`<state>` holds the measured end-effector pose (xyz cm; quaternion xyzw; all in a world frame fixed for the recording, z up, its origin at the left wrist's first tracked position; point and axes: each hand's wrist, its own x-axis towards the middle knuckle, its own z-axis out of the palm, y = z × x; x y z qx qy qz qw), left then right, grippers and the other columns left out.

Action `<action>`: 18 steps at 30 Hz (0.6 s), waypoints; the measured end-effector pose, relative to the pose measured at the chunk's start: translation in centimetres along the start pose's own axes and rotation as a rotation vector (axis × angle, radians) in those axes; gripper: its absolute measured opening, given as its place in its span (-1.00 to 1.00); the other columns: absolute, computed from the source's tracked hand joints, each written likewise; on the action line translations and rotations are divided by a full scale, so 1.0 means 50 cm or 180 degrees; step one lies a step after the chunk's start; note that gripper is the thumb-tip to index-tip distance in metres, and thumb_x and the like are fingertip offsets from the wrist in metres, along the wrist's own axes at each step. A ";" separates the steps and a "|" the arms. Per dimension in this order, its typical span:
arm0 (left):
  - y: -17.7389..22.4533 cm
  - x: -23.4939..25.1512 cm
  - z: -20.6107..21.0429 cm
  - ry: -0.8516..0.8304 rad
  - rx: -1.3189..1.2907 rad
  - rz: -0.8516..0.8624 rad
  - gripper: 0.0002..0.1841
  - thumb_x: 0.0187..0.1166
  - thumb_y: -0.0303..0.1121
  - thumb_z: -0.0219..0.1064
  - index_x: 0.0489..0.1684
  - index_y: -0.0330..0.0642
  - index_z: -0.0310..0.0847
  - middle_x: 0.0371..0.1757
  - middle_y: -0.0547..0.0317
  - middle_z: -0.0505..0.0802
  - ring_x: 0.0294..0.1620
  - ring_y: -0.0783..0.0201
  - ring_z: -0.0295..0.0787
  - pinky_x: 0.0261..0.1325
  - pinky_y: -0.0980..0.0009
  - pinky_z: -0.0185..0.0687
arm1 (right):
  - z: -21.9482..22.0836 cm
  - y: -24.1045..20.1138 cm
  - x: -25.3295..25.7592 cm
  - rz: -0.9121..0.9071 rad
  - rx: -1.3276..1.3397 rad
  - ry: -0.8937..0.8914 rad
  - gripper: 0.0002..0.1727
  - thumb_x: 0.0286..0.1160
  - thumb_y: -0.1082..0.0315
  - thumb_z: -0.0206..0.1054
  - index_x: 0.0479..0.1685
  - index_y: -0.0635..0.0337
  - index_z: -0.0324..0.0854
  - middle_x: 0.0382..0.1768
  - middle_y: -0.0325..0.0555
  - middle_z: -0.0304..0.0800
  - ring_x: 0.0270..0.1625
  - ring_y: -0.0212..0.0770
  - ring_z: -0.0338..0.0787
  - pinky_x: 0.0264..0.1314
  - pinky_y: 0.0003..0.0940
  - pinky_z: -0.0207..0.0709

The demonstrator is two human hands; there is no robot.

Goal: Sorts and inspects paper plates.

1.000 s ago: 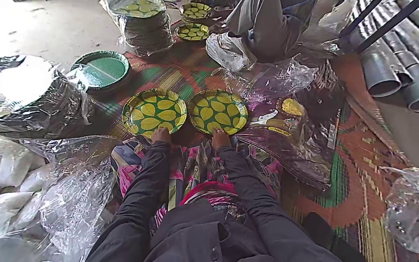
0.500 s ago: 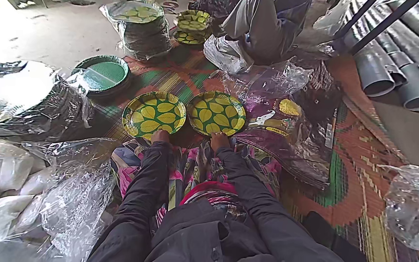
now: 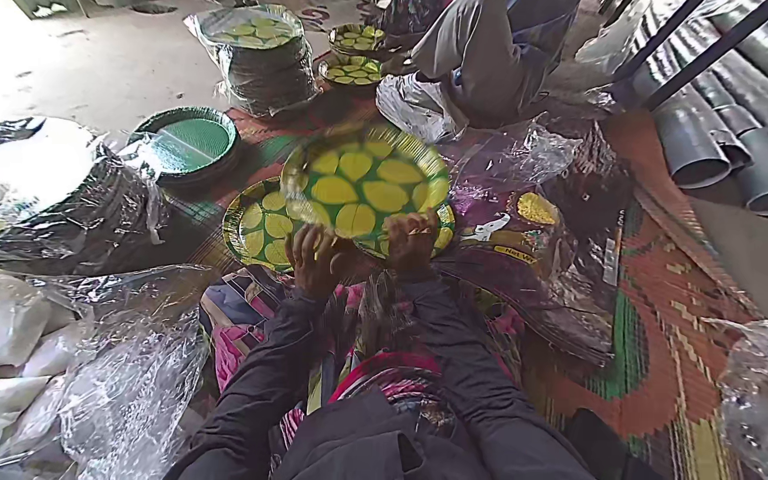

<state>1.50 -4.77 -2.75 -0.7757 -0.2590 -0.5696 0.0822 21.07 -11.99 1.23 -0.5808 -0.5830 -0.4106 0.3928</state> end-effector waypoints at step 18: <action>-0.081 0.032 0.029 -0.3801 0.0949 -0.2924 -0.66 0.74 -0.23 0.26 0.27 -0.22 0.78 0.49 -0.21 0.73 0.65 -0.20 0.52 0.72 -0.42 0.08 | 0.002 0.050 -0.117 0.1747 -0.0194 -0.4134 -0.39 0.79 -0.07 0.16 0.63 0.12 0.51 0.57 0.17 0.60 0.71 0.22 0.44 0.82 0.33 -0.03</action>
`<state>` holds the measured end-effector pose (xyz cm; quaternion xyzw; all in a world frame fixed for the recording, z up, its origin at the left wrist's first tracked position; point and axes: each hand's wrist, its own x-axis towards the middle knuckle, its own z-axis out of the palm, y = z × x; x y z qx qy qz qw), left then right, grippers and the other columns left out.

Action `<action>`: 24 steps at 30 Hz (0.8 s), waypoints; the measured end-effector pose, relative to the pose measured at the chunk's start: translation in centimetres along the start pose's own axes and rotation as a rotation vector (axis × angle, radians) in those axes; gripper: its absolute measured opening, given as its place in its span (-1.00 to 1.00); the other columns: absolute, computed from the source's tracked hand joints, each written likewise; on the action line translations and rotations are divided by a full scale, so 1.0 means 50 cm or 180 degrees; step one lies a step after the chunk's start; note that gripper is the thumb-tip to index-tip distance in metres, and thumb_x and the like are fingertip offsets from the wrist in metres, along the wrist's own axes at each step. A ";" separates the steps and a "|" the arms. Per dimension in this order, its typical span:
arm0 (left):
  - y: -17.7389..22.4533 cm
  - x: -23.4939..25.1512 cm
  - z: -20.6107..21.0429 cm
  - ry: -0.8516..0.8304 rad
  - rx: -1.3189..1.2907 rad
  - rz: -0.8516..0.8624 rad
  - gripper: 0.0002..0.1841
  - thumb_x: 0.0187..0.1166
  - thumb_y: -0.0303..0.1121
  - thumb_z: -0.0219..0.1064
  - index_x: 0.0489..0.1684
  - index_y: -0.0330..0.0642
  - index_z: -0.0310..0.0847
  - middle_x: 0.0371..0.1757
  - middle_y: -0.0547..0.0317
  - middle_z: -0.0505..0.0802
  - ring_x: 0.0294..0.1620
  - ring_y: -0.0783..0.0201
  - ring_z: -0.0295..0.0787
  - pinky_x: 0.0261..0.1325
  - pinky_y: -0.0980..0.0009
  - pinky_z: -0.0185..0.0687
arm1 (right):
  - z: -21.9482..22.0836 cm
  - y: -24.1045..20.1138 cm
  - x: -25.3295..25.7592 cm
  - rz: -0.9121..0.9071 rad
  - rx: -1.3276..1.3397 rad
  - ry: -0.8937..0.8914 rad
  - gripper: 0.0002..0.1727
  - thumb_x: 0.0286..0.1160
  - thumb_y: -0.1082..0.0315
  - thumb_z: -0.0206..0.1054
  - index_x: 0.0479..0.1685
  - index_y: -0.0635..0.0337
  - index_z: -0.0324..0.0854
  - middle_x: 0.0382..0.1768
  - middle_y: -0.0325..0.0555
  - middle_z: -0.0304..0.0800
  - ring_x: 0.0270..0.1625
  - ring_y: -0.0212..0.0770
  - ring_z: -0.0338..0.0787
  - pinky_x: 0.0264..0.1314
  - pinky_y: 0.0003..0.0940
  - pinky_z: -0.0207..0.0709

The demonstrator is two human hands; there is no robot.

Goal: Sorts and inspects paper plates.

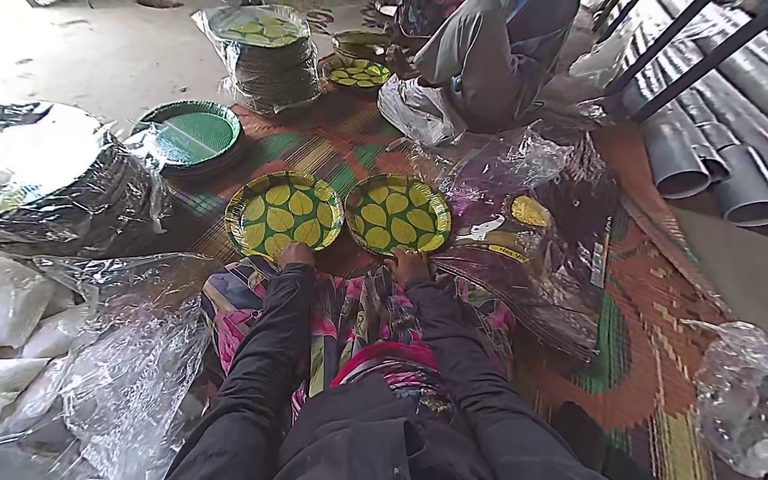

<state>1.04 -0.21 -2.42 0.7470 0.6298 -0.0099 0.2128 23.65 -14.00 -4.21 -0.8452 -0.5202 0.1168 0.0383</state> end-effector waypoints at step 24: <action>-0.002 -0.037 0.016 0.1357 -0.0577 0.0978 -0.27 0.56 -0.29 0.48 0.74 -0.34 0.30 0.71 -0.47 0.43 0.81 -0.48 0.13 0.72 -0.56 -0.15 | -0.098 -0.030 -0.009 -0.0575 -0.0160 0.2553 -0.57 0.53 0.71 0.15 0.31 0.34 0.75 0.33 0.24 0.81 0.38 0.33 0.78 0.54 0.24 0.44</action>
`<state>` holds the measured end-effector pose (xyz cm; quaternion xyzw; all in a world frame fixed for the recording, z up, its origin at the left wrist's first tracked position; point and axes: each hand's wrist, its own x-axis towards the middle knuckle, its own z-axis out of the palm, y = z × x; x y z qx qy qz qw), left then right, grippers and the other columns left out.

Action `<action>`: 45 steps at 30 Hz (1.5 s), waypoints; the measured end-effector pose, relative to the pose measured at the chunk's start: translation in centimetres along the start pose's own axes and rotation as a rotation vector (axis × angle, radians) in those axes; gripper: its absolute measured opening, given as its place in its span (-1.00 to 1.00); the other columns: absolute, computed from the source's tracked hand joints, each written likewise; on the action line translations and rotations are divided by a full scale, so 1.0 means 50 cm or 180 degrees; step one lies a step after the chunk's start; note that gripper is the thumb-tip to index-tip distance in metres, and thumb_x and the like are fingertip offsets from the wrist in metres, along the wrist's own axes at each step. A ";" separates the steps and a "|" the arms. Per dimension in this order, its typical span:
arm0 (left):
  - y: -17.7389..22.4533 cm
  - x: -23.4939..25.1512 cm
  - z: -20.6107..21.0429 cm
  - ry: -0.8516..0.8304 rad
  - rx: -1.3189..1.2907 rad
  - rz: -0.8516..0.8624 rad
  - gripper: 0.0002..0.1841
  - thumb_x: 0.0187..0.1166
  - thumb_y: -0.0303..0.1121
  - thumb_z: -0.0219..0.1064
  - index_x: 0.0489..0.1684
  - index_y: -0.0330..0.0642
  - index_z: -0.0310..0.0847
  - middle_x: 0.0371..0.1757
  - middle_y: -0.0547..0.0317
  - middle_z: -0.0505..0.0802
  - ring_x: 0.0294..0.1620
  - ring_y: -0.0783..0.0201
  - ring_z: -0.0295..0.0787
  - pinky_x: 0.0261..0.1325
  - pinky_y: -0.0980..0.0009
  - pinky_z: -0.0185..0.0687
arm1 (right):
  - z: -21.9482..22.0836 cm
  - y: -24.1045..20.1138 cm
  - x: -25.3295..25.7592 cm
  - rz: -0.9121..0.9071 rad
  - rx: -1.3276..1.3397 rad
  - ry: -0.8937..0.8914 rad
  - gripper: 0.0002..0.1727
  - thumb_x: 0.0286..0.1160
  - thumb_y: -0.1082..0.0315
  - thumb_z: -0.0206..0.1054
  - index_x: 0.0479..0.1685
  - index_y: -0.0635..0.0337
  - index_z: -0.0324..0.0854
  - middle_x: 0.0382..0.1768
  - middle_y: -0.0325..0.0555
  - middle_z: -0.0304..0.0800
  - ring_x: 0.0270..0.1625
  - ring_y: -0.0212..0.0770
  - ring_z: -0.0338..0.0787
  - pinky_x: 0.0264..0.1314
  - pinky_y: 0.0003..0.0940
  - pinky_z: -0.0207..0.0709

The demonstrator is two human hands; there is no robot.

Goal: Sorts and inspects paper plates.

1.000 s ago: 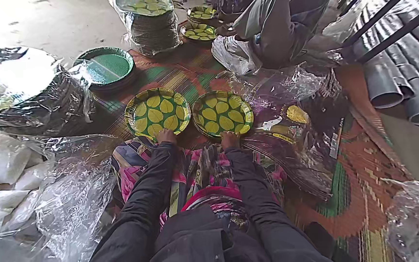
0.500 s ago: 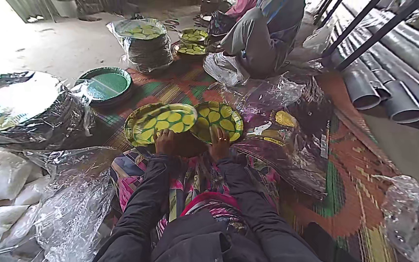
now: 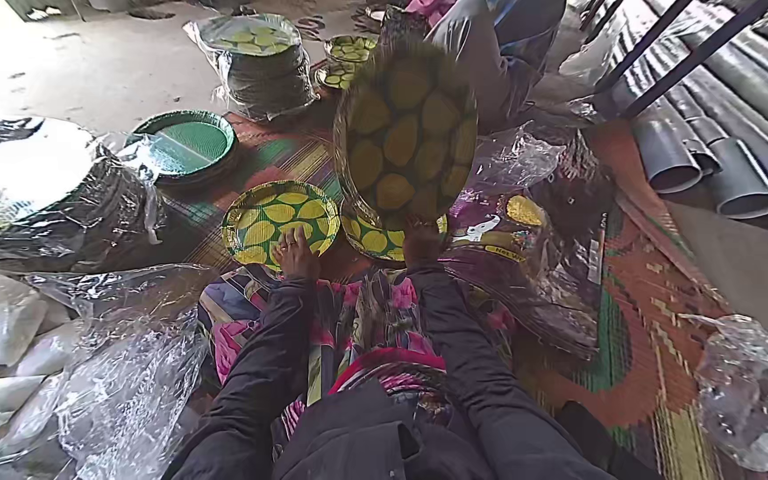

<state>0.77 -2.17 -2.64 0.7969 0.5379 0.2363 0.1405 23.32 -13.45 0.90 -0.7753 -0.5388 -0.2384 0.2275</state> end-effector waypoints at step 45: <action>0.009 0.010 -0.021 -0.0845 0.0488 -0.0903 -0.67 0.69 -0.48 0.17 0.34 -0.29 0.69 0.48 -0.29 0.71 0.52 -0.31 0.64 0.44 -0.34 0.55 | 0.062 0.034 -0.060 0.0537 0.0264 -0.2335 -0.31 0.74 0.01 0.26 0.73 0.24 0.35 0.77 0.28 0.27 0.82 0.30 0.22 0.79 0.31 0.04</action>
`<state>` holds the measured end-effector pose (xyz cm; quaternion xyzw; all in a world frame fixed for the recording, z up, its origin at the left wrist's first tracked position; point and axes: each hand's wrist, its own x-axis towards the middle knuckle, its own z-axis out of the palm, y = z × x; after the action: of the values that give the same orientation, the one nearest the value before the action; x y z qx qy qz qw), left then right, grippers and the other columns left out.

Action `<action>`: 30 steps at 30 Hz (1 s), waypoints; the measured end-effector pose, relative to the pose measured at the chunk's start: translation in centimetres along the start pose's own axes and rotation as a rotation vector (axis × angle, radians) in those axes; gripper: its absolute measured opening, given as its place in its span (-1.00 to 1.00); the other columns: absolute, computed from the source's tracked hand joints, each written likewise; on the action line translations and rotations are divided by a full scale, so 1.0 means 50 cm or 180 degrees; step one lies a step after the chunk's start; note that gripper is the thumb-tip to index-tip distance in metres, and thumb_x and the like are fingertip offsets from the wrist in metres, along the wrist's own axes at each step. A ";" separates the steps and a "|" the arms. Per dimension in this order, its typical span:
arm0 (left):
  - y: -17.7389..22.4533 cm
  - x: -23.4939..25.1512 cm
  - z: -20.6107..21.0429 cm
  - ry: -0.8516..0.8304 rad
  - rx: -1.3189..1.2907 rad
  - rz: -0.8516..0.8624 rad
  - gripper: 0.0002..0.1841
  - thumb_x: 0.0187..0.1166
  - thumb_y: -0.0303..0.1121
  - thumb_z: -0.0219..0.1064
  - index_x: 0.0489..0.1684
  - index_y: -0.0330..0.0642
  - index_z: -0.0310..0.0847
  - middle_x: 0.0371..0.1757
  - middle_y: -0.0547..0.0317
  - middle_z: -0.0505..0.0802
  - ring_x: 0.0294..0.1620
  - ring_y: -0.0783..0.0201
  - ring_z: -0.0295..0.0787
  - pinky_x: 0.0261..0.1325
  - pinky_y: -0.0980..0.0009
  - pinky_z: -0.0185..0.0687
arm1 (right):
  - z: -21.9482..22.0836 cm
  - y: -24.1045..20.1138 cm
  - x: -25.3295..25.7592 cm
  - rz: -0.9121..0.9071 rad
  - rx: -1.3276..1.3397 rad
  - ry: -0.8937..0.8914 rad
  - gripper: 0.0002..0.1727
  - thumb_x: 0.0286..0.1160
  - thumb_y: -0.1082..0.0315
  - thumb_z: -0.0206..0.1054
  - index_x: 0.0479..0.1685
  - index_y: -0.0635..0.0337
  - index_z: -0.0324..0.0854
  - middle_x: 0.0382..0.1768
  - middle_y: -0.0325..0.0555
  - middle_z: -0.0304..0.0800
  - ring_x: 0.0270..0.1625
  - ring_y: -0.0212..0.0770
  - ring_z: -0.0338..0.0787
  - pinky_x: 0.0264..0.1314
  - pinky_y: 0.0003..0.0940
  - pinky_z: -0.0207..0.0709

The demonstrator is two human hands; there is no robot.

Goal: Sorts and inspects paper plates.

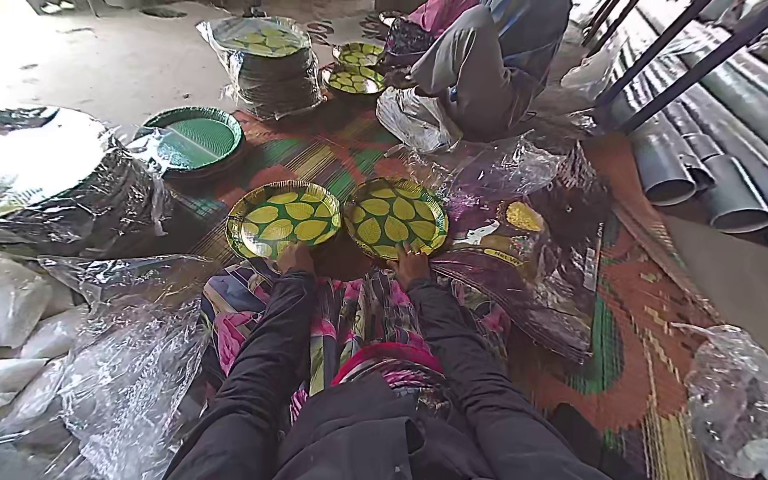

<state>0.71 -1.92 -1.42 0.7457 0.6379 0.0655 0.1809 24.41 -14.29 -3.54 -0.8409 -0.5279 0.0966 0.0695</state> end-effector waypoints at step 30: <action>0.020 0.009 0.033 -0.0805 0.0731 0.0317 -0.63 0.58 -0.40 0.41 0.27 -0.45 0.70 0.57 -0.38 0.61 0.67 -0.35 0.43 0.53 -0.36 0.43 | 0.035 0.000 0.010 0.0104 -0.0276 -0.0305 -0.36 0.78 0.00 0.18 0.76 0.09 0.36 0.76 0.11 0.36 0.83 0.17 0.26 0.85 0.23 -0.02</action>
<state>2.29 -1.92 -2.66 0.7944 0.5757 -0.0933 0.1699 24.18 -13.82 -5.30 -0.8460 -0.5205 0.1149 0.0061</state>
